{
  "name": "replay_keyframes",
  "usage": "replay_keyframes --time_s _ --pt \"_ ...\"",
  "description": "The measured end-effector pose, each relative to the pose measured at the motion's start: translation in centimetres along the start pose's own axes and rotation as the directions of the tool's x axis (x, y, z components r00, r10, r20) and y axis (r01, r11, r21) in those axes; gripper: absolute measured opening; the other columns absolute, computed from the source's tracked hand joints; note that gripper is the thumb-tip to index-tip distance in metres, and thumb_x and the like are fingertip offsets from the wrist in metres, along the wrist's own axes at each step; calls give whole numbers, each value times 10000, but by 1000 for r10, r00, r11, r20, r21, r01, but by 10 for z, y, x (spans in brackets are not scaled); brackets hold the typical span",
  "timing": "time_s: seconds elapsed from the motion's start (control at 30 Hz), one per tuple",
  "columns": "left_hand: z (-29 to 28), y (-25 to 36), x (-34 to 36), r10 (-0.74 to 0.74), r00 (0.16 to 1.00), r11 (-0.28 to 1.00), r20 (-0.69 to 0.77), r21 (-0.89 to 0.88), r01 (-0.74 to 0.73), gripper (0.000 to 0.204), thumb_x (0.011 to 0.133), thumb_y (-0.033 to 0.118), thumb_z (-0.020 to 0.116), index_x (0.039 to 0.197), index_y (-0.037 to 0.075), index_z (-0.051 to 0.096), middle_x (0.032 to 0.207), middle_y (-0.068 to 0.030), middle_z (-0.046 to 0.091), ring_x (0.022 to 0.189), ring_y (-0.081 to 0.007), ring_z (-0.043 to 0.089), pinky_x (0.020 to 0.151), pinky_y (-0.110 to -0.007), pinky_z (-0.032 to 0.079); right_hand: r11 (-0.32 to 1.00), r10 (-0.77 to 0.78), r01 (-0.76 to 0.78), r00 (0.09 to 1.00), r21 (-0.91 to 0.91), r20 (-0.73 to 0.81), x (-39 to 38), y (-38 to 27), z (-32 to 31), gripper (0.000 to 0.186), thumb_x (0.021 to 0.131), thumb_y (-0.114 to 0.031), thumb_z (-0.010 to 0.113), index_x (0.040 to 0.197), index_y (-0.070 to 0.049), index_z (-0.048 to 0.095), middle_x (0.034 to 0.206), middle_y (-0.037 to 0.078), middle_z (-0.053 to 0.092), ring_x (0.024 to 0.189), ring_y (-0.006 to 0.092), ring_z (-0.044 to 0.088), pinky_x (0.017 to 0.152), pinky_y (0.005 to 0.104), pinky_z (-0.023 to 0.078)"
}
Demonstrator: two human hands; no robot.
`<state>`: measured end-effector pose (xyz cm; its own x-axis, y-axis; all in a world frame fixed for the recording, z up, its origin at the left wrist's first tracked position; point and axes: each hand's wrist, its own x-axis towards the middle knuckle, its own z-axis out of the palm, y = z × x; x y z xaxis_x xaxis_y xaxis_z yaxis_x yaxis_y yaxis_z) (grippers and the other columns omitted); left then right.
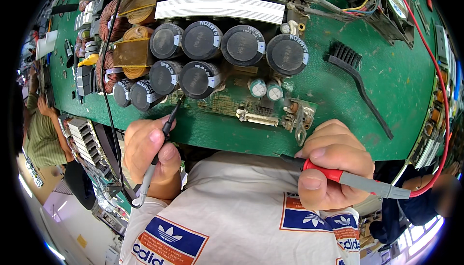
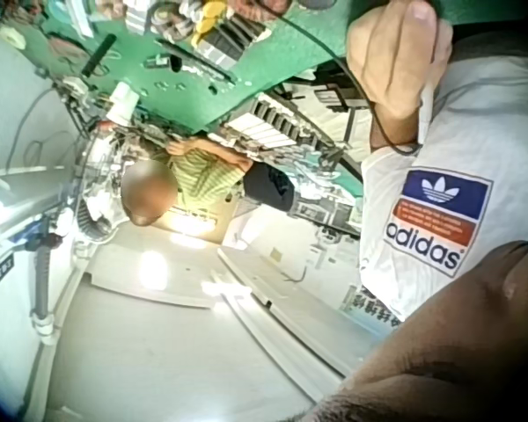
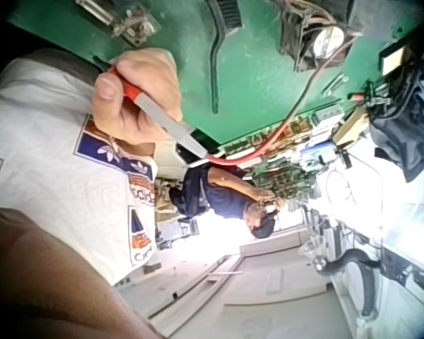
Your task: The person uses multimeter probes to test components on both sides of a large circuit board.
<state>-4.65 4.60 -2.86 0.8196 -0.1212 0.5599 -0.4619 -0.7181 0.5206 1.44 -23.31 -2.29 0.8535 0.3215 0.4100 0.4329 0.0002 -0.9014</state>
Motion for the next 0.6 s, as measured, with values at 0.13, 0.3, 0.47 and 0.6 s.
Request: replay_keyframes --time_s 0.13,0.3,0.47,0.6 --pt "-2 1 -1 15 999 999 43 -38 -13 288 939 149 662 1167 -9 588 911 -221 708 644 -237 601 565 -315 479 1000 -22 21 1000 6 13 1 2 -2 313 836 -115 732 1044 8 533 720 133 622 546 192 570 532 318 437" --pt "-1 2 1 26 998 998 55 -61 -23 383 782 105 775 1120 19 616 973 -188 721 681 -219 594 540 -301 447 999 -40 41 999 35 -32 2 3 2 311 811 -111 756 1017 14 558 703 126 621 529 194 584 511 316 438" --pt "-2 6 0 10 996 998 88 -68 -3 425 728 99 820 1097 41 616 1009 -161 724 727 -208 589 564 -307 434 999 -31 33 998 40 -51 3 2 4 322 809 -131 782 1007 15 573 693 123 627 534 202 597 507 317 440" --pt "-2 9 1 5 993 997 118 -77 4 431 743 105 816 1112 50 600 1024 -153 720 741 -212 582 585 -317 430 1000 1 2 998 29 -70 4 -1 6 321 815 -148 793 1001 3 579 694 123 633 533 204 594 511 316 441"
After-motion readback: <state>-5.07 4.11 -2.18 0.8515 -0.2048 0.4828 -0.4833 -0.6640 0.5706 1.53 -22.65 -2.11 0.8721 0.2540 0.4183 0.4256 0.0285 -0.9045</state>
